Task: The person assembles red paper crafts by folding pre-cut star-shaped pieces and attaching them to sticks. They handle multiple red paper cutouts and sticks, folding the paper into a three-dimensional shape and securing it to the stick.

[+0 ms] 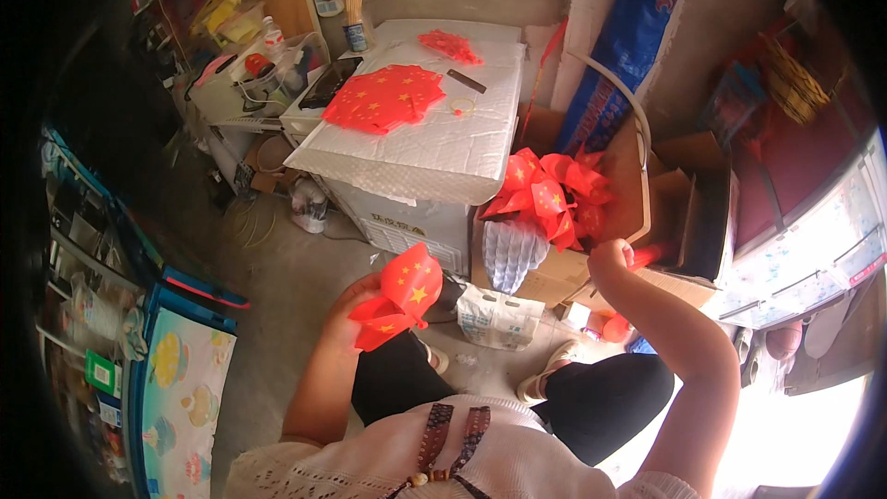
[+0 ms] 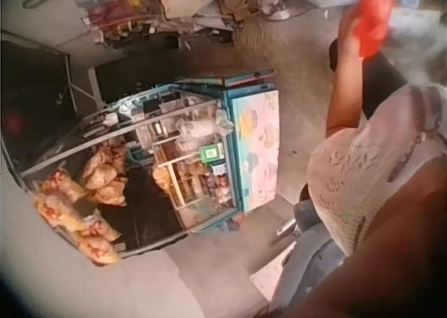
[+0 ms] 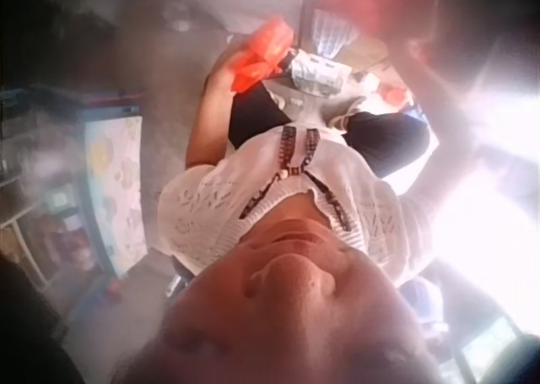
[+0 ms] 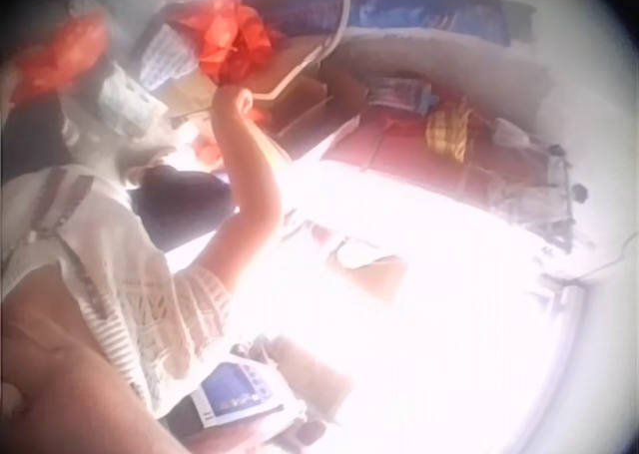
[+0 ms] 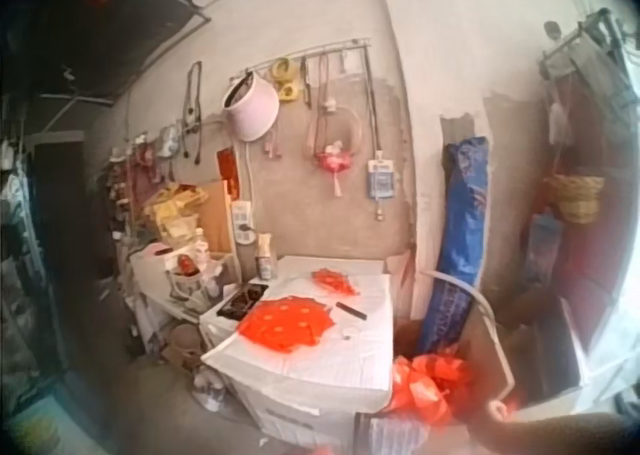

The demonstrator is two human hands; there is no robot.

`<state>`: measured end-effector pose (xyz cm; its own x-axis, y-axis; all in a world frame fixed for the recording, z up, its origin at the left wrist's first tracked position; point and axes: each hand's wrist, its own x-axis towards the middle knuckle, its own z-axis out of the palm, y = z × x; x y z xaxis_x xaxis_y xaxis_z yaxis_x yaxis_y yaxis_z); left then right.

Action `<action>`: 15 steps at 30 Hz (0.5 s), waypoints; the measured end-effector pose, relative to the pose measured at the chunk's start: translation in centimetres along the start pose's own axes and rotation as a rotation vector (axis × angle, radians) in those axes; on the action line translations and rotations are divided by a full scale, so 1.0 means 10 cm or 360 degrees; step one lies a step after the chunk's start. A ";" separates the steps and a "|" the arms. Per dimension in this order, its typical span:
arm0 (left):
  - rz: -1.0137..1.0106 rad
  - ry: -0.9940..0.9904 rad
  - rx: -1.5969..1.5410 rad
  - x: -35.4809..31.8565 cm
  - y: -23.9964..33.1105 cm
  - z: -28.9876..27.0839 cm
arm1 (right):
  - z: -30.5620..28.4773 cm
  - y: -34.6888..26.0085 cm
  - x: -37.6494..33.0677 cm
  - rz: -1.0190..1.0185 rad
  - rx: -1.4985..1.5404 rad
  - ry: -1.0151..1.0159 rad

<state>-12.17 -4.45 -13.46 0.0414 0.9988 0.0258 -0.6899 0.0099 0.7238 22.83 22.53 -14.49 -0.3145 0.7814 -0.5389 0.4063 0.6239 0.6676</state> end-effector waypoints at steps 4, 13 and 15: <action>-0.0006 0.0002 0.0069 -0.02 0.06 0.03 | 0.01 -0.01 0.02 -0.0013 0.0036 -0.0068; -0.0033 0.0021 0.0057 0.00 0.01 -0.09 | 0.07 0.00 -0.06 -0.0233 0.0178 0.0237; -0.0038 -0.0006 0.0027 0.02 -0.03 -0.15 | 0.09 0.00 -0.07 -0.0201 0.0218 0.0207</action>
<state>-13.04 -4.20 -14.71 0.0604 0.9981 0.0111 -0.6764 0.0327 0.7358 23.77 22.01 -14.57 -0.4749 0.6972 -0.5370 0.4665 0.7169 0.5181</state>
